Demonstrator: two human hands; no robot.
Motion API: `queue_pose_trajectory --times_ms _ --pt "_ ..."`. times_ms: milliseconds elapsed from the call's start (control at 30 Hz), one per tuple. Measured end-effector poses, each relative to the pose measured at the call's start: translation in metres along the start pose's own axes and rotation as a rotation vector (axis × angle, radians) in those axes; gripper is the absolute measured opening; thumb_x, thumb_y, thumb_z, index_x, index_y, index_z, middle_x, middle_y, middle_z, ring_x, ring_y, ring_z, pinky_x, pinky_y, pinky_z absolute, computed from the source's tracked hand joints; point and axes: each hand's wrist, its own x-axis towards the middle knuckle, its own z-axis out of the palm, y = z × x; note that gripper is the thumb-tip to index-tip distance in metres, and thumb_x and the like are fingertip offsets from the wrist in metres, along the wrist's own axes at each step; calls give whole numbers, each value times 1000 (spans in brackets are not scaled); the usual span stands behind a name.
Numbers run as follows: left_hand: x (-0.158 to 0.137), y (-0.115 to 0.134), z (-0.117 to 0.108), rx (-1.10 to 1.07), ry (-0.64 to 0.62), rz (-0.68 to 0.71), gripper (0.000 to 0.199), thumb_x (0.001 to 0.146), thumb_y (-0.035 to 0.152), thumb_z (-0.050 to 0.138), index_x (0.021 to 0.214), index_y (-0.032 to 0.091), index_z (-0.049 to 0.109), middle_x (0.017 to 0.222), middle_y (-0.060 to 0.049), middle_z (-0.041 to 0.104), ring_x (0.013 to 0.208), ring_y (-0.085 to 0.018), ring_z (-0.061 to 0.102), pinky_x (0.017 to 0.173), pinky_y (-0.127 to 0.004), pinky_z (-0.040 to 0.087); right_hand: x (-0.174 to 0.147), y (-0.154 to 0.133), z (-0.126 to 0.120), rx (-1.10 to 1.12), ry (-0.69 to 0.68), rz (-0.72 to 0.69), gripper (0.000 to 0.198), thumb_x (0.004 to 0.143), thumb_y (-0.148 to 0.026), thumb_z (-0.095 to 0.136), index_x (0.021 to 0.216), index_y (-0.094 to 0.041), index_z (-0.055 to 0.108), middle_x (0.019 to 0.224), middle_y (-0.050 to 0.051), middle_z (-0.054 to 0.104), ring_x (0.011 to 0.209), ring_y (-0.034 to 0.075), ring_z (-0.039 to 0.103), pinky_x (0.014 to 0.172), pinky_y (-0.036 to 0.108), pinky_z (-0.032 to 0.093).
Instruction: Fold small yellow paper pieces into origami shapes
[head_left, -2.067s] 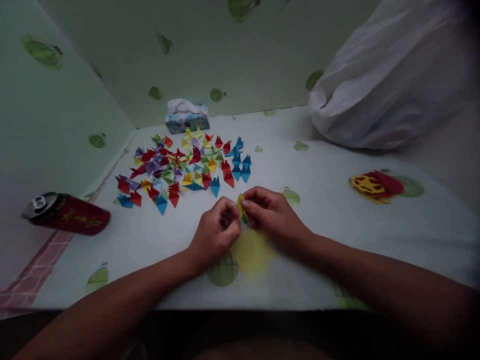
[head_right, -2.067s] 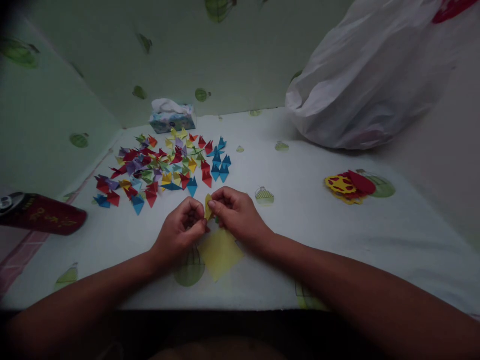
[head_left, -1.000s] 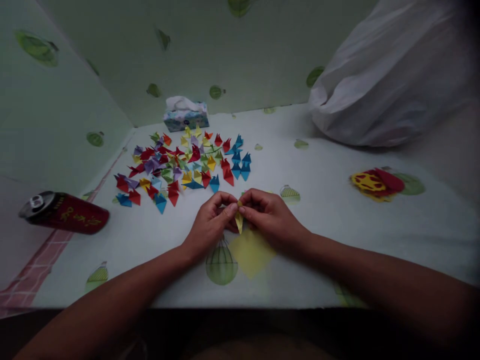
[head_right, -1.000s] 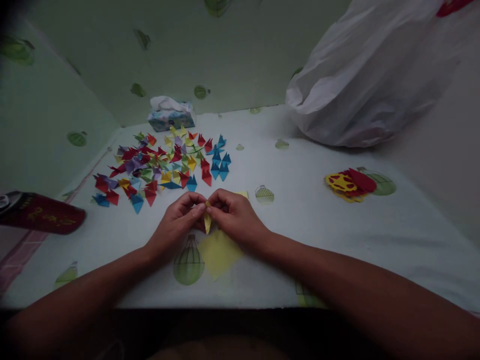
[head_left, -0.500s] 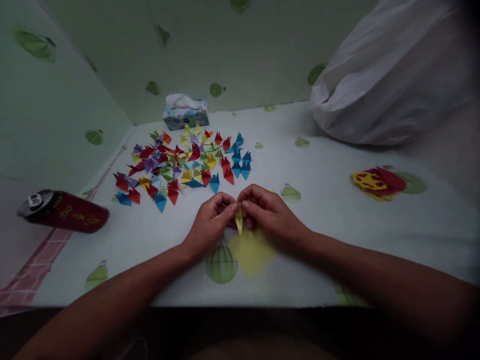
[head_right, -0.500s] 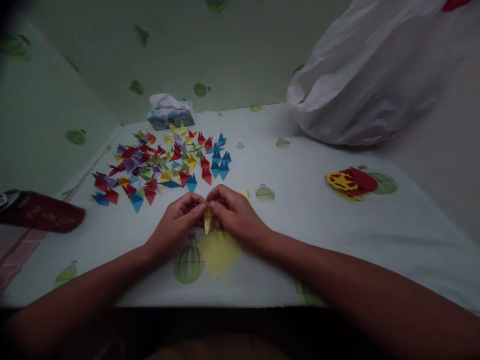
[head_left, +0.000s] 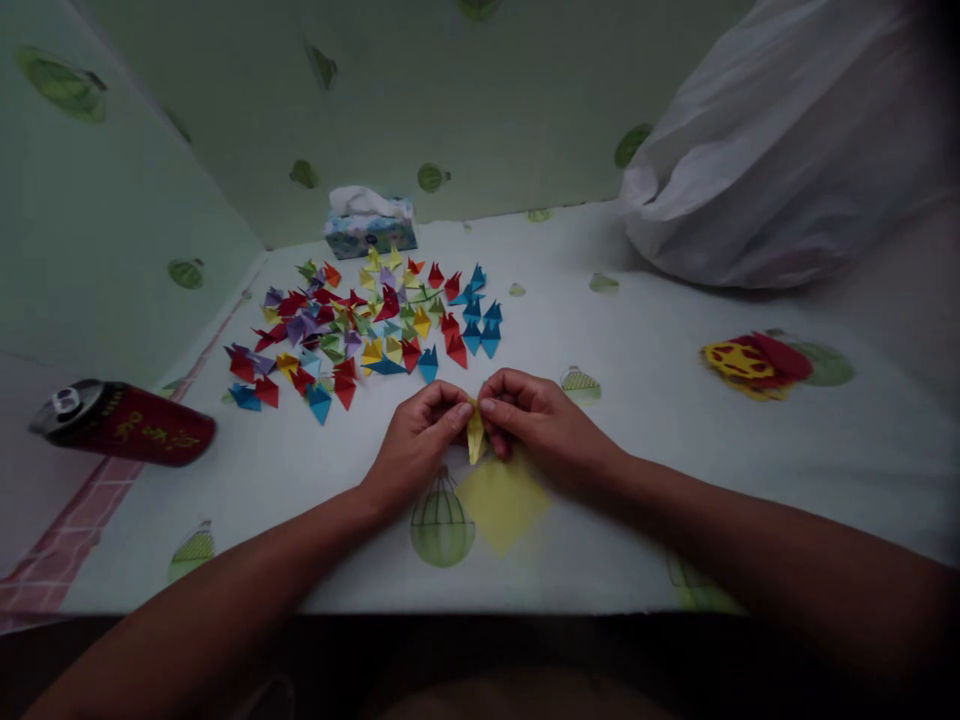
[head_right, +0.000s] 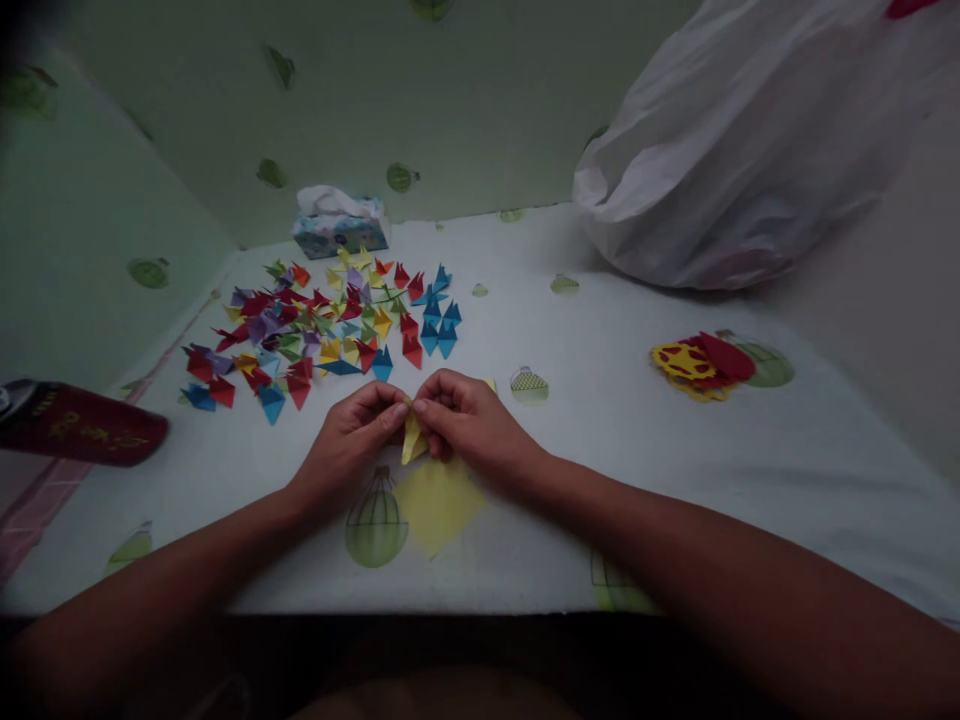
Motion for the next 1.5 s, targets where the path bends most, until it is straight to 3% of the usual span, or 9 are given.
queue_pose_trajectory --times_ms 333,467,567,767,933,1267,1400,1433,1500 --pt "-4 3 2 224 23 141 14 88 30 63 85 16 62 75 1 59 69 -11 54 64 -22 44 -3 -3 3 -297 115 -123 10 81 -21 61 74 -19 55 61 -3 52 56 11 45 52 24 34" --pt "-4 1 2 134 14 56 18 89 36 62 87 18 59 61 3 58 53 -10 53 52 -21 44 -2 -1 2 -322 102 -145 12 84 -24 60 74 -19 54 62 -3 52 58 11 46 53 25 34" --pt "-4 0 2 54 4 -30 20 90 38 63 90 19 58 54 5 57 44 -9 51 45 -19 44 -3 1 2 -307 87 -145 14 85 -26 60 75 -19 54 61 -3 51 58 11 46 53 25 35" --pt "-2 0 2 -76 -1 -55 22 87 37 68 91 18 58 76 2 64 65 -12 66 63 -27 60 -4 0 3 -164 56 -99 13 90 -28 57 80 -19 55 63 -3 54 56 11 50 54 25 39" --pt "-1 -2 1 -98 -20 -41 19 88 35 66 91 18 57 77 2 66 66 -13 67 69 -29 59 -3 -1 2 -39 58 -17 18 92 -32 58 81 -18 56 60 -3 58 55 11 53 57 24 41" --pt "-3 0 2 5 2 7 18 89 35 65 89 18 58 76 0 65 69 -12 64 66 -24 54 -3 3 3 99 0 28 23 91 -37 62 79 -18 57 65 -1 62 60 12 59 63 27 48" --pt "4 -2 -5 91 53 80 17 90 34 63 90 17 61 84 0 62 76 -11 62 73 -24 54 -4 -5 0 -120 82 -118 21 94 -33 56 80 -19 56 66 0 61 60 13 56 62 28 46" --pt "6 -2 -6 73 80 74 18 91 34 62 89 17 61 85 0 61 75 -11 61 71 -24 54 -5 -8 0 -241 60 -190 19 93 -30 57 78 -19 56 67 0 59 62 13 55 63 28 45" --pt "8 -2 -9 29 123 70 18 90 34 62 88 17 61 85 0 60 75 -11 59 69 -23 54 -10 -14 1 -542 -128 -341 16 90 -25 62 76 -18 59 74 2 61 71 15 56 70 30 44"
